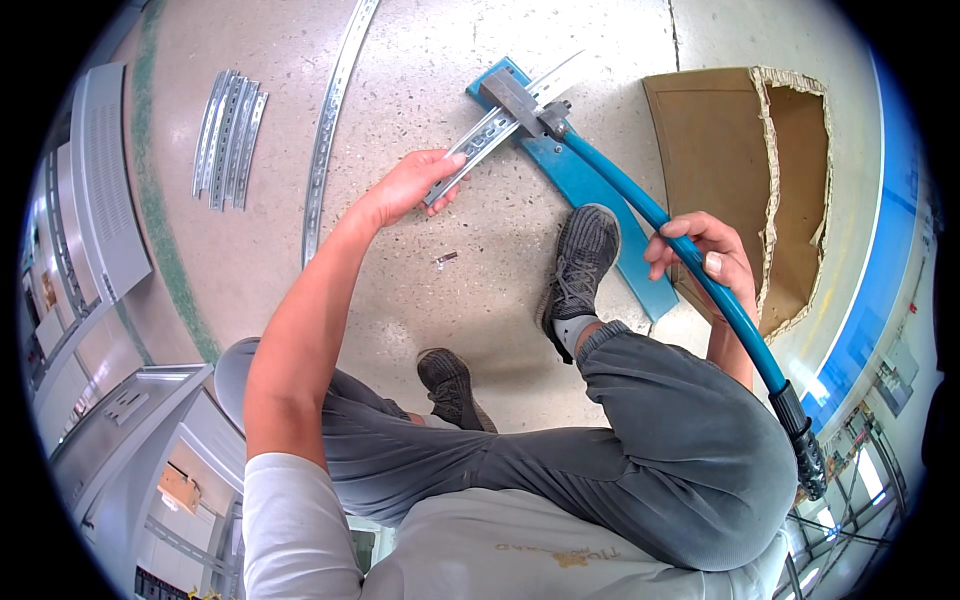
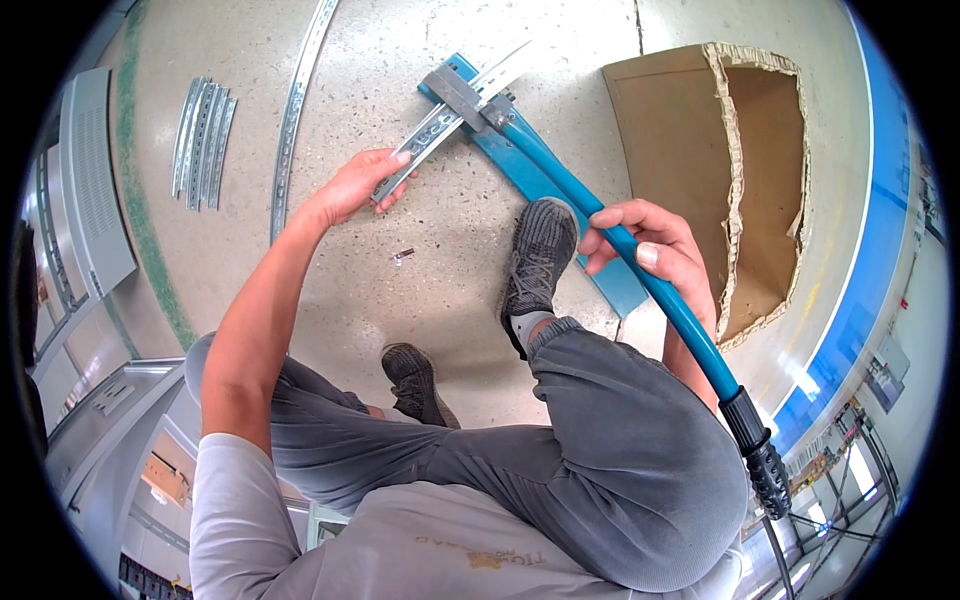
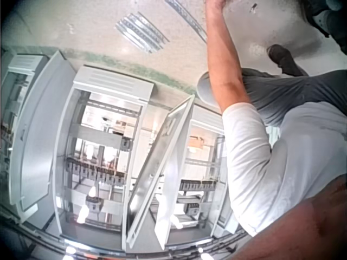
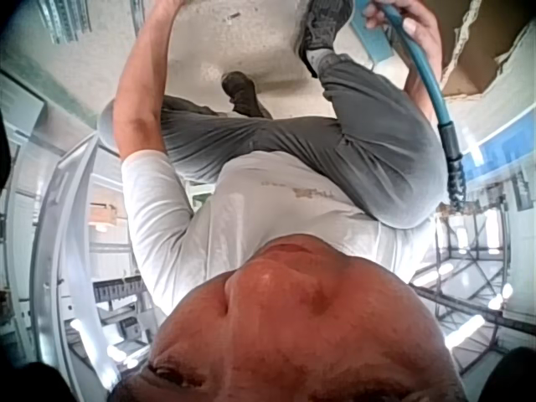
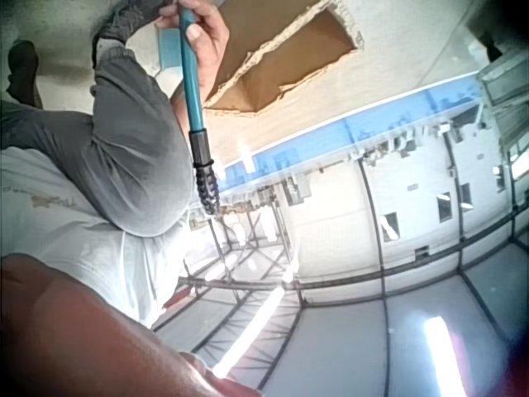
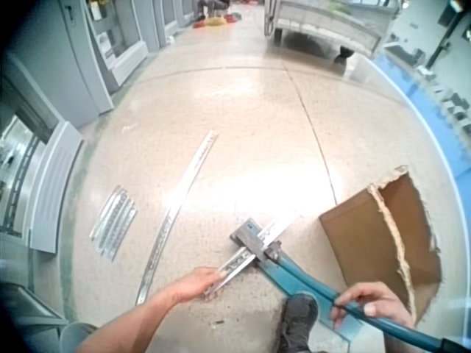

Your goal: The person sits on the floor and uses a manual metal shear to cut long perforated metal rails into shorter segments. They retrieve rails from a cardboard box, position them in the shear, and cut them one by one, stacking the finished pieces on the floor.

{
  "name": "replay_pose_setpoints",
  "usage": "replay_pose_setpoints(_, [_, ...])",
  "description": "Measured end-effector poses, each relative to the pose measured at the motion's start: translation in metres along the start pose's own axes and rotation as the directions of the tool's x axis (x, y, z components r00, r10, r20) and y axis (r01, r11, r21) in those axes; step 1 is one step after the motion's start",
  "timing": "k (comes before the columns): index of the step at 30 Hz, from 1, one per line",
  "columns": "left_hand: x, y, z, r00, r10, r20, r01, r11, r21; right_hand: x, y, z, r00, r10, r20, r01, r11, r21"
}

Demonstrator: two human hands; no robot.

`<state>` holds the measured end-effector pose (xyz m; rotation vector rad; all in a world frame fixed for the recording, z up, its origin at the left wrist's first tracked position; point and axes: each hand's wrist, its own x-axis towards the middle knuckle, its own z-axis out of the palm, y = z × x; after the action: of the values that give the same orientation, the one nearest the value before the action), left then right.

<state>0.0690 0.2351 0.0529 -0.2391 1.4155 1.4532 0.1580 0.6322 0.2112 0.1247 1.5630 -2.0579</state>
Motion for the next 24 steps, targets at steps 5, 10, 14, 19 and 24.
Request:
replay_pose_setpoints(5, [0.001,-0.005,-0.001,1.000,0.018,-0.009,-0.018,1.000,-0.003,0.000,-0.001,0.001,1.000,0.010,-0.007,-0.010,1.000,0.005])
replay_pose_setpoints(10, [0.002,-0.005,0.003,0.999,0.041,-0.013,-0.041,0.999,-0.009,0.000,-0.001,0.001,1.000,0.009,-0.006,-0.009,1.000,0.002])
replay_pose_setpoints(14, [0.002,-0.002,0.007,0.999,0.031,-0.030,-0.031,0.999,-0.015,0.000,-0.002,0.002,1.000,0.009,-0.015,-0.009,1.000,0.000])
replay_pose_setpoints(19, [0.004,-0.005,0.009,0.998,0.032,-0.048,-0.033,0.999,-0.018,0.000,-0.003,0.000,0.999,0.041,0.001,-0.041,0.999,-0.007])
replay_pose_setpoints(24, [0.003,-0.004,0.011,0.998,0.031,-0.053,-0.032,0.999,-0.018,0.000,-0.004,0.004,1.000,0.015,-0.021,-0.015,1.000,-0.008])
